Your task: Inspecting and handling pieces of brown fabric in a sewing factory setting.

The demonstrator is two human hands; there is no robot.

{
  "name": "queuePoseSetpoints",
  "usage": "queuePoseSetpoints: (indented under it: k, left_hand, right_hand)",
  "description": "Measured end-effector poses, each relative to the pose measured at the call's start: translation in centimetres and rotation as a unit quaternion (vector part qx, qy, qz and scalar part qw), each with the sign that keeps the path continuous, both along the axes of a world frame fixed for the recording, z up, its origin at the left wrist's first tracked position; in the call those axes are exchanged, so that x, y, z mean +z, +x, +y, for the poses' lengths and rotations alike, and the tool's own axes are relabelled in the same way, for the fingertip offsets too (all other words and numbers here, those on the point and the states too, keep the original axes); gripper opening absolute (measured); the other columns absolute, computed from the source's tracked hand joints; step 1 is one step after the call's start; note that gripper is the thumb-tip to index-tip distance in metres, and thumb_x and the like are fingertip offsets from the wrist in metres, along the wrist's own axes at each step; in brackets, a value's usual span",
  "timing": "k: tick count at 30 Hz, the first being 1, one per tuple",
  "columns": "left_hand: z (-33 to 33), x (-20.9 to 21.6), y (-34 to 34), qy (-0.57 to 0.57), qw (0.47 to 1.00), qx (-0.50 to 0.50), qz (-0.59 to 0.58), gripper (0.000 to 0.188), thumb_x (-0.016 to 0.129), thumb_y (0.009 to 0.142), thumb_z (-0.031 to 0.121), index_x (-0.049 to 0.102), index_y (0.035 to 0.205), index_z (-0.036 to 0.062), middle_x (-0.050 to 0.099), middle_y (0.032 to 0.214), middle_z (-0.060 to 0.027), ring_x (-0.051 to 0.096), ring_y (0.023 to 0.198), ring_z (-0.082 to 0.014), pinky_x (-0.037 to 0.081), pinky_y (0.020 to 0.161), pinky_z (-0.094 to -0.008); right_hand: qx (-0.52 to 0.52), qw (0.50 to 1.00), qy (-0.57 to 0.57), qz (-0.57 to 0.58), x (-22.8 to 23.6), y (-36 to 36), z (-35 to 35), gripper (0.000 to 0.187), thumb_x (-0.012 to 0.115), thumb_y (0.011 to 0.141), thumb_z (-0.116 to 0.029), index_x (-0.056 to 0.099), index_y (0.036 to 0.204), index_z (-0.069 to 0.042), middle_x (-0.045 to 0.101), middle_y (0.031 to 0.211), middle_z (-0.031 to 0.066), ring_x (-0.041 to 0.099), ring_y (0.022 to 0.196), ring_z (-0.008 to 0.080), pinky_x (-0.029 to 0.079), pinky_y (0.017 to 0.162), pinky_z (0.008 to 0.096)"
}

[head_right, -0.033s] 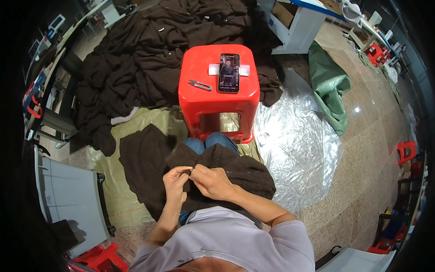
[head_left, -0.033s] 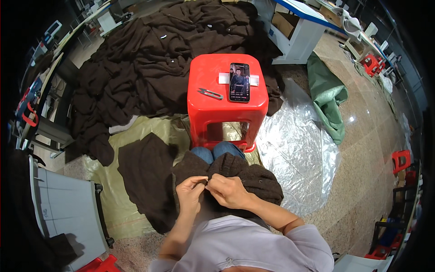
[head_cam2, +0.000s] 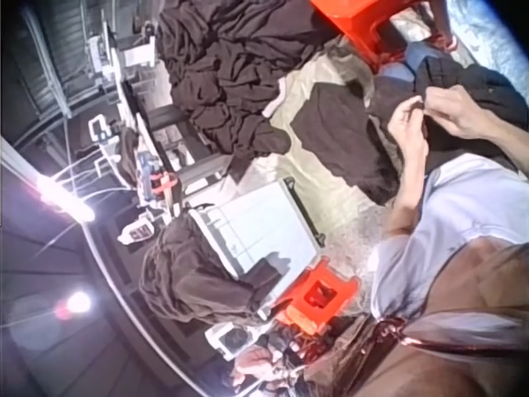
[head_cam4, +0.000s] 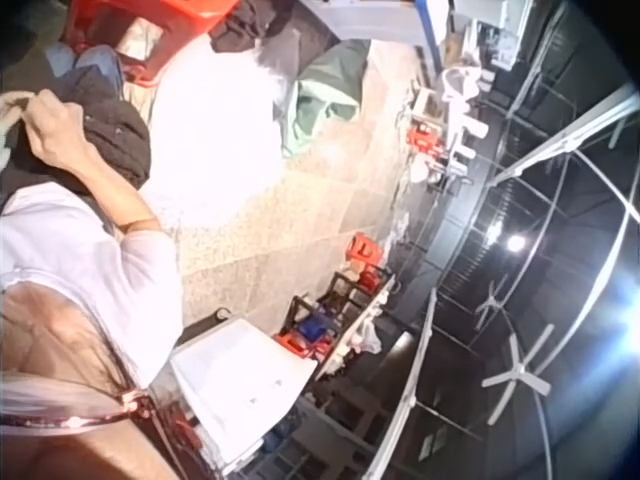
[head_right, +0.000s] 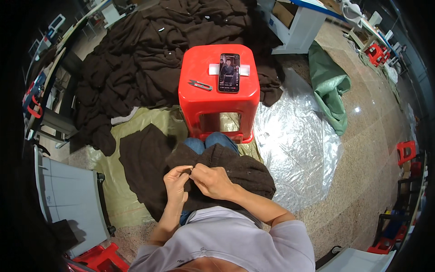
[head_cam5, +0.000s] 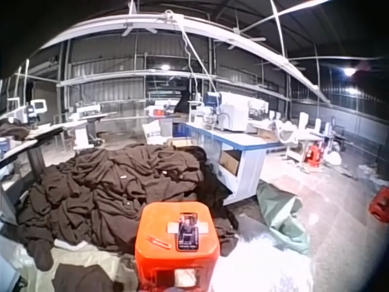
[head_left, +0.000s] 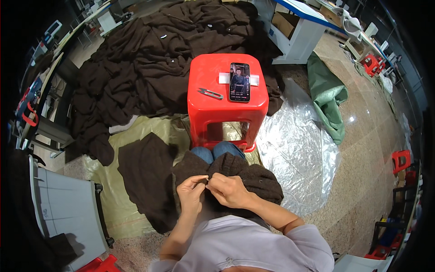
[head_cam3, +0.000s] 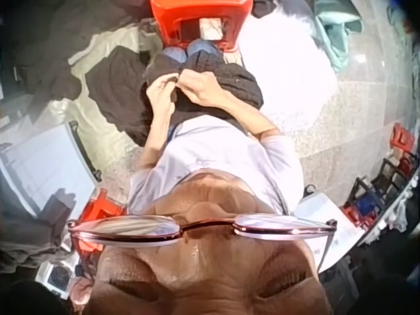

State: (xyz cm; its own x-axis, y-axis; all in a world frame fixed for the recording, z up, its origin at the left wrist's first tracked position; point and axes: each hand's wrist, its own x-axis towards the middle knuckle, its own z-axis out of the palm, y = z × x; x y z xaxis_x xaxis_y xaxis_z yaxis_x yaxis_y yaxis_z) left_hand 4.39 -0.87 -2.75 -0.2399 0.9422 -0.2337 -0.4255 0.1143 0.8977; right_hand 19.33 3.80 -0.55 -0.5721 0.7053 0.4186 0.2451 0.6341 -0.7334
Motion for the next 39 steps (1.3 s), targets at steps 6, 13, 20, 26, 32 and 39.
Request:
queuePoseSetpoints:
  k: [6, 13, 20, 26, 32, 39]
  left_hand:
    - [0.3, -0.1, -0.5, 0.014, 0.997, 0.049, 0.05, 0.022, 0.055, 0.076, -0.014, 0.068, 0.09, -0.0037, 0.067, 0.087, -0.0048, 0.059, 0.077, -0.0078, 0.045, 0.072, -0.0195]
    - [0.1, 1.1, -5.7, 0.016, 0.998, -0.028, -0.057, 0.015, 0.056, 0.08, -0.008, 0.064, 0.092, -0.0044, 0.063, 0.093, -0.006, 0.059, 0.086, -0.0124, 0.045, 0.083, -0.0242]
    - [-0.4, 4.0, -3.5, 0.026, 0.987, -0.035, -0.155, 0.013, 0.06, 0.088, -0.001, 0.064, 0.1, -0.0057, 0.066, 0.099, -0.0087, 0.062, 0.09, -0.0146, 0.047, 0.085, -0.0247]
    - [0.5, 5.1, 0.1, 0.068, 0.987, -0.089, 0.116, 0.005, 0.063, 0.086, -0.004, 0.067, 0.089, -0.0053, 0.062, 0.084, -0.0014, 0.051, 0.07, -0.0039, 0.039, 0.062, -0.0187]
    - [-0.4, 3.2, -0.1, 0.026, 0.996, -0.086, 0.005, 0.008, 0.066, 0.087, -0.001, 0.067, 0.094, -0.0058, 0.068, 0.084, -0.0042, 0.061, 0.074, -0.0069, 0.048, 0.068, -0.0187]
    - [-0.8, 1.9, -0.8, 0.064, 0.996, -0.047, 0.046, 0.013, 0.069, 0.082, -0.01, 0.066, 0.094, -0.006, 0.068, 0.087, -0.0061, 0.063, 0.078, -0.0093, 0.051, 0.072, -0.0208]
  right_hand:
    - [0.03, 0.998, -0.053, 0.001, -0.2, 1.2, 0.8, 0.018, 0.069, 0.083, -0.017, 0.057, 0.091, -0.005, 0.054, 0.084, 0.0095, 0.059, 0.07, 0.031, 0.047, 0.056, 0.038]
    - [-0.05, 0.973, -0.223, -0.036, -1.0, 7.9, 3.1, 0.019, 0.067, 0.081, -0.001, 0.063, 0.1, -0.002, 0.063, 0.09, 0.014, 0.064, 0.087, 0.0273, 0.049, 0.078, 0.0329]
    - [-0.19, 0.932, -0.29, 0.109, -0.6, 8.9, 2.1, 0.023, 0.058, 0.08, 0.01, 0.065, 0.1, 0.002, 0.068, 0.091, 0.0054, 0.061, 0.084, 0.0091, 0.049, 0.078, 0.0233]
    - [-0.046, 0.995, 0.062, 0.068, 3.1, 4.4, -1.0, 0.031, 0.072, 0.059, 0.009, 0.064, 0.088, 0.0, 0.065, 0.086, 0.0127, 0.066, 0.076, 0.0279, 0.054, 0.066, 0.0326]
    - [-0.069, 0.984, 0.158, 0.047, 1.8, 2.0, -1.6, 0.02, 0.072, 0.07, 0.002, 0.063, 0.087, -0.002, 0.06, 0.086, 0.0085, 0.062, 0.068, 0.023, 0.051, 0.059, 0.0324]
    - [-0.011, 0.996, -0.029, 0.085, 1.4, 1.5, -0.7, 0.022, 0.066, 0.073, 0.005, 0.061, 0.093, -0.001, 0.06, 0.086, 0.0104, 0.063, 0.073, 0.0258, 0.051, 0.063, 0.033]
